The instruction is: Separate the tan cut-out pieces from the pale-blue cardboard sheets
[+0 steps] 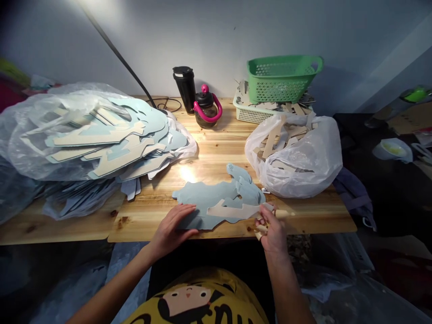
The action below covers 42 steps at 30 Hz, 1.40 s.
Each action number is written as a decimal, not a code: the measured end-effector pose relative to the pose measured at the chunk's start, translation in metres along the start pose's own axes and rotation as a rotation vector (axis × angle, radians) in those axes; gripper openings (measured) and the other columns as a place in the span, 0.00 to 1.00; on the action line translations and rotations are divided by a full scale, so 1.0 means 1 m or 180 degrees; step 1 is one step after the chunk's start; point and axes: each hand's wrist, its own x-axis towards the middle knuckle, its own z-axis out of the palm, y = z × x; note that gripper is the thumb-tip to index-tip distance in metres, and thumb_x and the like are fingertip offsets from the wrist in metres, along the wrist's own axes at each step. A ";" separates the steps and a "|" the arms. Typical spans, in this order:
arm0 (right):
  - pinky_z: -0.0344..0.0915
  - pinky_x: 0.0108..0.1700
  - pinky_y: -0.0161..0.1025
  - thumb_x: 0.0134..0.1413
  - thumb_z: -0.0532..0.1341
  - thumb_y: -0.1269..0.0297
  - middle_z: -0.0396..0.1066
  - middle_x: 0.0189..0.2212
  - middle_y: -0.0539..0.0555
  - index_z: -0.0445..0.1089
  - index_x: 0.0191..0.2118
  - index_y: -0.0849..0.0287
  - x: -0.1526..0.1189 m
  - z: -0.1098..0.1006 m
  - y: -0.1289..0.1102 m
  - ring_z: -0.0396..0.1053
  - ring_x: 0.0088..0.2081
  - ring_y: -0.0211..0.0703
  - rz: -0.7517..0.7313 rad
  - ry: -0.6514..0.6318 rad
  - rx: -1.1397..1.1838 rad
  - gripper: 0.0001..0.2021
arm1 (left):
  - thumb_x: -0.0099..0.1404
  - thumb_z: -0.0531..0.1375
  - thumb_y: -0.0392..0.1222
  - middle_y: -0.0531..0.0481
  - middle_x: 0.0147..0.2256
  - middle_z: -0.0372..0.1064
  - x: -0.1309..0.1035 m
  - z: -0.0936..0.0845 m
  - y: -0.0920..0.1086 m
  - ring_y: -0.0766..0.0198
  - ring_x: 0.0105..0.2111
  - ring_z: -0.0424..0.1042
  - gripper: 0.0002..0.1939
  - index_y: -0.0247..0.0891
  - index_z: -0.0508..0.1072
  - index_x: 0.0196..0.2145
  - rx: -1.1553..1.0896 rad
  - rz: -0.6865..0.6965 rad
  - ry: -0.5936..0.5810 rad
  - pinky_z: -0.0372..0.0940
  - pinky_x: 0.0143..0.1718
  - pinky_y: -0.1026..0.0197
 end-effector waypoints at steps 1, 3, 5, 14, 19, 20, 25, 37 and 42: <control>0.55 0.18 0.25 0.31 0.73 0.62 0.54 0.19 0.41 0.60 0.35 0.59 -0.006 0.005 0.004 0.52 0.18 0.25 0.0098 -0.0018 0.0009 0.25 | 0.65 0.62 0.41 0.44 0.49 0.70 -0.001 -0.003 0.002 0.60 0.51 0.69 0.21 0.37 0.66 0.54 -0.0179 -0.0236 0.0236 0.64 0.55 0.54; 0.56 0.18 0.26 0.30 0.75 0.62 0.57 0.21 0.42 0.61 0.37 0.59 -0.016 0.013 0.010 0.53 0.18 0.25 0.0271 -0.0064 0.0048 0.27 | 0.67 0.58 0.35 0.47 0.44 0.72 -0.005 -0.008 0.006 0.64 0.45 0.71 0.13 0.38 0.69 0.49 -0.0506 -0.0767 0.0650 0.66 0.48 0.61; 0.57 0.19 0.26 0.30 0.75 0.61 0.60 0.23 0.43 0.62 0.37 0.58 -0.023 0.019 0.015 0.54 0.18 0.25 0.0323 -0.0192 -0.0023 0.27 | 0.68 0.56 0.34 0.49 0.41 0.72 -0.010 -0.010 0.007 0.65 0.42 0.71 0.09 0.38 0.71 0.46 -0.0617 -0.1145 0.0899 0.66 0.45 0.63; 0.59 0.20 0.26 0.42 0.73 0.57 0.55 0.21 0.43 0.58 0.36 0.58 -0.035 0.027 0.036 0.55 0.19 0.26 0.0378 -0.0758 -0.0274 0.24 | 0.64 0.59 0.31 0.50 0.38 0.70 -0.037 -0.007 0.004 0.67 0.39 0.70 0.08 0.37 0.70 0.42 -0.0180 -0.1274 0.0870 0.66 0.40 0.65; 0.60 0.20 0.27 0.45 0.71 0.55 0.56 0.20 0.44 0.58 0.35 0.59 -0.041 0.028 0.041 0.55 0.19 0.27 0.0296 -0.0918 -0.0517 0.23 | 0.64 0.58 0.29 0.52 0.39 0.70 -0.046 -0.006 0.005 0.70 0.39 0.70 0.12 0.38 0.69 0.45 -0.0259 -0.1128 0.0658 0.66 0.41 0.67; 0.61 0.20 0.27 0.46 0.71 0.54 0.56 0.20 0.44 0.58 0.35 0.59 -0.042 0.028 0.041 0.55 0.19 0.27 0.0257 -0.0934 -0.0567 0.22 | 0.65 0.58 0.29 0.51 0.39 0.70 -0.048 -0.005 0.005 0.70 0.39 0.70 0.13 0.38 0.69 0.46 -0.0282 -0.1090 0.0599 0.66 0.42 0.67; 0.61 0.20 0.27 0.46 0.71 0.54 0.56 0.20 0.44 0.58 0.34 0.60 -0.044 0.027 0.043 0.56 0.19 0.27 0.0168 -0.0866 -0.0733 0.22 | 0.65 0.58 0.29 0.50 0.41 0.70 -0.050 -0.008 0.002 0.69 0.41 0.70 0.14 0.38 0.67 0.48 -0.0323 -0.0956 0.0359 0.67 0.44 0.67; 0.61 0.21 0.28 0.52 0.67 0.56 0.58 0.21 0.45 0.59 0.35 0.60 -0.049 0.020 0.062 0.59 0.19 0.29 -0.0185 -0.0944 -0.1067 0.18 | 0.66 0.58 0.30 0.49 0.42 0.71 -0.053 -0.013 -0.003 0.68 0.43 0.70 0.18 0.38 0.64 0.53 -0.0269 -0.0806 0.0116 0.67 0.47 0.65; 0.62 0.21 0.29 0.53 0.66 0.57 0.58 0.21 0.45 0.59 0.35 0.60 -0.049 0.018 0.064 0.58 0.19 0.29 -0.0207 -0.0978 -0.1107 0.16 | 0.66 0.58 0.29 0.49 0.42 0.70 -0.052 -0.013 -0.003 0.68 0.43 0.70 0.17 0.37 0.65 0.52 -0.0278 -0.0810 0.0168 0.67 0.46 0.65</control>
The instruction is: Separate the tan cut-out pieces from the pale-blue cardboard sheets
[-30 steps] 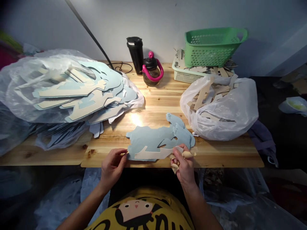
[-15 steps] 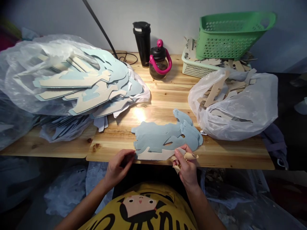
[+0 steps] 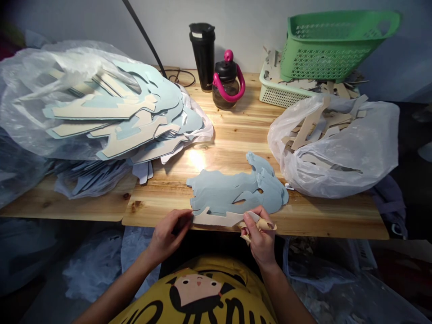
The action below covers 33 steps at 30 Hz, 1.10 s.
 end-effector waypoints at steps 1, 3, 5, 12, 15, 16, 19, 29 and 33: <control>0.62 0.21 0.29 0.53 0.66 0.57 0.58 0.21 0.45 0.59 0.35 0.60 0.000 0.000 0.001 0.58 0.19 0.29 -0.0013 -0.0005 -0.0011 0.16 | 0.65 0.58 0.30 0.49 0.42 0.70 0.000 0.000 0.000 0.68 0.43 0.70 0.17 0.37 0.65 0.52 0.0001 0.0007 0.0005 0.67 0.46 0.65; 0.62 0.21 0.29 0.53 0.66 0.58 0.58 0.22 0.45 0.59 0.35 0.60 0.000 0.000 0.003 0.59 0.19 0.30 -0.0029 -0.0012 -0.0031 0.16 | 0.65 0.58 0.30 0.49 0.42 0.70 0.000 0.000 0.000 0.68 0.43 0.70 0.17 0.37 0.65 0.51 0.0005 0.0025 0.0002 0.67 0.46 0.65; 0.62 0.22 0.29 0.54 0.66 0.58 0.59 0.22 0.45 0.59 0.35 0.60 0.000 -0.001 0.005 0.59 0.19 0.30 -0.0052 -0.0027 -0.0033 0.15 | 0.65 0.58 0.29 0.49 0.42 0.70 0.000 0.000 0.000 0.67 0.43 0.70 0.17 0.37 0.65 0.51 0.0005 0.0053 0.0004 0.67 0.46 0.64; 0.62 0.22 0.29 0.54 0.65 0.58 0.58 0.21 0.45 0.59 0.36 0.60 -0.001 -0.004 0.008 0.59 0.20 0.30 -0.0092 -0.0070 -0.0093 0.15 | 0.65 0.57 0.27 0.47 0.43 0.70 -0.001 0.002 -0.004 0.66 0.44 0.69 0.15 0.38 0.69 0.48 -0.0030 0.0237 -0.0077 0.67 0.46 0.62; 0.61 0.22 0.28 0.54 0.65 0.57 0.60 0.22 0.46 0.59 0.36 0.60 -0.001 -0.003 0.007 0.60 0.20 0.30 -0.0074 -0.0070 -0.0121 0.16 | 0.66 0.56 0.26 0.46 0.44 0.69 -0.001 0.002 -0.004 0.65 0.44 0.68 0.16 0.39 0.71 0.48 0.0005 0.0311 -0.0126 0.67 0.46 0.62; 0.61 0.22 0.28 0.54 0.65 0.57 0.60 0.22 0.46 0.59 0.36 0.60 -0.001 -0.002 0.006 0.61 0.20 0.30 -0.0069 -0.0071 -0.0142 0.16 | 0.66 0.55 0.26 0.46 0.44 0.69 -0.001 0.002 -0.004 0.65 0.44 0.68 0.16 0.39 0.71 0.49 0.0015 0.0325 -0.0129 0.67 0.46 0.62; 0.60 0.21 0.28 0.54 0.65 0.57 0.61 0.23 0.47 0.58 0.35 0.60 -0.001 -0.001 0.005 0.61 0.20 0.31 -0.0060 -0.0062 -0.0212 0.16 | 0.65 0.55 0.26 0.45 0.43 0.69 -0.001 0.001 -0.003 0.65 0.43 0.68 0.17 0.39 0.71 0.49 0.0072 0.0368 -0.0139 0.67 0.45 0.61; 0.58 0.22 0.29 0.55 0.63 0.53 0.62 0.20 0.48 0.62 0.32 0.61 0.000 0.001 -0.010 0.60 0.20 0.32 -0.0208 -0.0038 -0.1209 0.16 | 0.62 0.58 0.25 0.40 0.49 0.67 -0.001 0.006 0.011 0.58 0.49 0.66 0.18 0.33 0.68 0.49 0.0684 0.0677 -0.0098 0.66 0.51 0.53; 0.57 0.27 0.27 0.55 0.63 0.53 0.58 0.20 0.47 0.63 0.28 0.63 0.005 0.002 -0.017 0.57 0.23 0.30 -0.0574 0.0077 -0.1754 0.17 | 0.63 0.59 0.27 0.42 0.46 0.68 0.007 0.011 0.024 0.59 0.46 0.67 0.12 0.32 0.68 0.46 0.0875 0.0609 -0.0089 0.65 0.50 0.55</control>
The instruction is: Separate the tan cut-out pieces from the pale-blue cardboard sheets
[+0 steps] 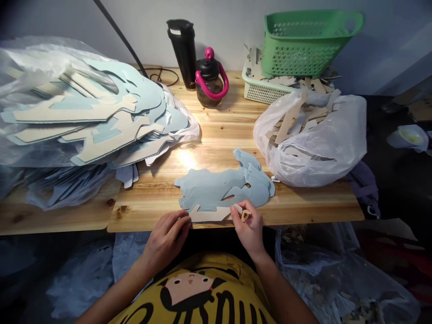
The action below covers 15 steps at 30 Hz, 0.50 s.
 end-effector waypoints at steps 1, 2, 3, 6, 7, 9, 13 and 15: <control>0.56 0.28 0.27 0.55 0.63 0.53 0.58 0.20 0.47 0.63 0.27 0.63 0.001 0.000 0.000 0.56 0.24 0.29 -0.0047 0.0009 -0.0062 0.17 | 0.64 0.58 0.28 0.42 0.45 0.69 0.004 0.001 0.003 0.59 0.45 0.67 0.12 0.32 0.68 0.45 0.0003 0.0003 -0.0002 0.66 0.49 0.55; 0.56 0.28 0.27 0.56 0.62 0.53 0.58 0.21 0.47 0.63 0.27 0.63 0.001 0.000 0.000 0.56 0.24 0.29 -0.0060 0.0009 -0.0086 0.17 | 0.65 0.58 0.28 0.42 0.45 0.69 0.008 0.004 0.007 0.59 0.44 0.68 0.11 0.33 0.68 0.46 -0.0025 0.0029 -0.0005 0.66 0.49 0.55; 0.56 0.28 0.27 0.56 0.62 0.53 0.58 0.21 0.47 0.63 0.28 0.63 0.001 0.000 0.001 0.56 0.24 0.30 -0.0049 -0.0003 -0.0081 0.17 | 0.65 0.58 0.30 0.41 0.45 0.69 0.012 0.007 0.010 0.59 0.44 0.68 0.12 0.33 0.67 0.47 -0.0075 0.0092 -0.0014 0.66 0.48 0.56; 0.57 0.29 0.28 0.57 0.62 0.53 0.60 0.22 0.48 0.64 0.29 0.63 0.001 0.000 0.001 0.57 0.25 0.30 -0.0014 -0.0055 -0.0008 0.17 | 0.67 0.57 0.35 0.40 0.46 0.69 0.027 0.020 0.019 0.58 0.45 0.69 0.16 0.32 0.65 0.52 -0.0282 0.0328 -0.0143 0.67 0.49 0.55; 0.57 0.29 0.28 0.57 0.61 0.53 0.60 0.21 0.48 0.64 0.29 0.63 0.001 -0.001 0.001 0.58 0.24 0.31 -0.0036 -0.0086 0.0010 0.16 | 0.68 0.57 0.36 0.40 0.46 0.69 0.031 0.025 0.020 0.58 0.44 0.69 0.16 0.33 0.64 0.53 -0.0358 0.0362 -0.0219 0.68 0.48 0.55; 0.58 0.29 0.29 0.58 0.61 0.54 0.64 0.23 0.49 0.66 0.31 0.62 0.001 -0.006 0.001 0.60 0.25 0.32 -0.0202 -0.0195 -0.0067 0.15 | 0.68 0.56 0.36 0.41 0.46 0.70 0.037 0.035 0.019 0.60 0.42 0.70 0.16 0.34 0.64 0.53 -0.0549 0.0329 -0.0364 0.69 0.44 0.57; 0.64 0.39 0.35 0.58 0.61 0.58 0.72 0.37 0.55 0.71 0.47 0.58 0.006 -0.023 0.004 0.69 0.35 0.40 -0.0973 -0.0588 -0.0870 0.14 | 0.69 0.57 0.37 0.45 0.42 0.70 0.040 0.042 0.011 0.63 0.41 0.71 0.13 0.36 0.65 0.51 -0.0893 0.0176 -0.0405 0.69 0.41 0.61; 0.64 0.41 0.36 0.60 0.60 0.59 0.71 0.38 0.56 0.72 0.49 0.57 0.009 -0.034 0.005 0.69 0.37 0.41 -0.1197 -0.0799 -0.1297 0.13 | 0.68 0.58 0.38 0.46 0.40 0.71 0.039 0.042 0.008 0.63 0.39 0.71 0.13 0.37 0.65 0.50 -0.0932 0.0166 -0.0377 0.69 0.39 0.62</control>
